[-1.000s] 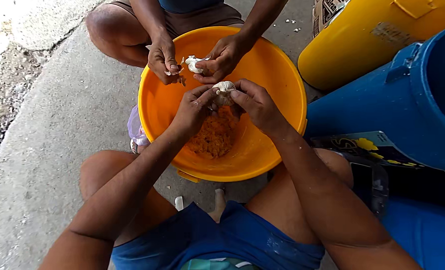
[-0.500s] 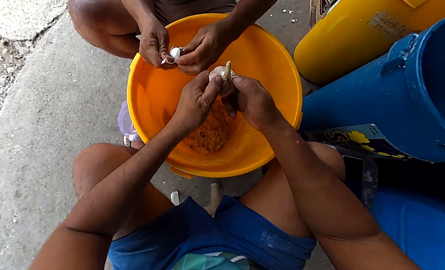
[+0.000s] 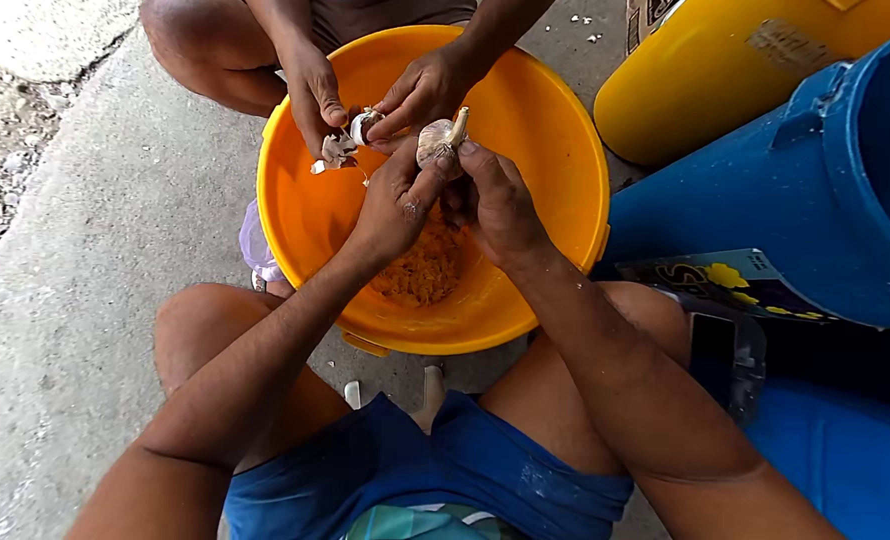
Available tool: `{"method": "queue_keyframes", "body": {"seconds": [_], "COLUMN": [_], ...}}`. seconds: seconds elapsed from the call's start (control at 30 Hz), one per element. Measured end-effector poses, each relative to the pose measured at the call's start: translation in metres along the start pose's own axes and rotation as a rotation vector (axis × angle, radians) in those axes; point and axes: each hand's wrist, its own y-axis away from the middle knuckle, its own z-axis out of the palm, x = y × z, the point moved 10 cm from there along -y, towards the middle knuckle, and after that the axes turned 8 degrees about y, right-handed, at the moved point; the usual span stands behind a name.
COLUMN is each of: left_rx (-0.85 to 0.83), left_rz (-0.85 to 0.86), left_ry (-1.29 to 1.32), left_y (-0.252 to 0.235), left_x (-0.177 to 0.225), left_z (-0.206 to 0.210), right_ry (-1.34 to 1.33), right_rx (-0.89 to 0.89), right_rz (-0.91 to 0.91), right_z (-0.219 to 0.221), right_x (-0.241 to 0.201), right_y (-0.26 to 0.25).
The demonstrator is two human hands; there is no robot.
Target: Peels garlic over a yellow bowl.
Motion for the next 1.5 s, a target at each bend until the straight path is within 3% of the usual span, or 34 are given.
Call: {"method": "queue_keyframes", "body": {"seconds": [0.17, 0.3, 0.47, 0.57, 0.7, 0.8, 0.9, 0.97, 1.1, 1.17, 1.33, 1.4, 1.5], "left_rx": [-0.034, -0.103, -0.047, -0.021, -0.140, -0.270, -0.254, -0.125, 0.068, 0.118, 0.072, 0.038, -0.005], "left_rz": [-0.075, -0.122, -0.085, -0.007, 0.013, -0.007, -0.026, 0.042, 0.343, 0.400, 0.323, 0.371, 0.571], "left_ry": [0.242, 0.318, 0.226, 0.170, 0.151, 0.085, -0.028, -0.096, -0.249, -0.189, 0.067, -0.044, -0.458], "left_y": [-0.004, -0.003, 0.001, -0.002, -0.005, -0.006, -0.004, -0.003, 0.004, 0.006, 0.002, 0.003, 0.007], "left_x": [-0.013, -0.018, -0.013, -0.005, 0.003, 0.006, 0.005, 0.010, 0.043, 0.051, 0.051, 0.057, 0.081], "left_z": [-0.003, 0.004, 0.002, -0.005, -0.001, 0.005, 0.000, -0.010, -0.021, -0.024, -0.030, -0.025, -0.015], "right_ry": [0.069, 0.167, 0.186, 0.126, 0.110, 0.170, 0.239, 0.279, 0.306, 0.304, 0.093, -0.062, -0.156], "right_rx": [-0.102, -0.063, 0.006, -0.073, -0.167, -0.128, -0.045, 0.018, 0.061, 0.032, -0.105, -0.175, -0.221], "right_rz": [0.034, -0.027, -0.061, -0.055, -0.007, -0.052, -0.091, -0.091, -0.072, -0.077, -0.044, -0.014, -0.047], "right_z": [0.003, -0.003, 0.001, 0.007, 0.004, 0.000, -0.005, -0.010, -0.011, -0.005, 0.003, 0.009, 0.012], "right_x": [-0.001, -0.005, -0.008, -0.006, -0.004, -0.009, -0.013, -0.013, -0.013, -0.019, -0.021, -0.021, -0.026], "right_y": [0.000, -0.001, 0.001, 0.001, -0.002, 0.000, 0.001, 0.000, 0.003, 0.011, 0.012, 0.011, 0.013]}}
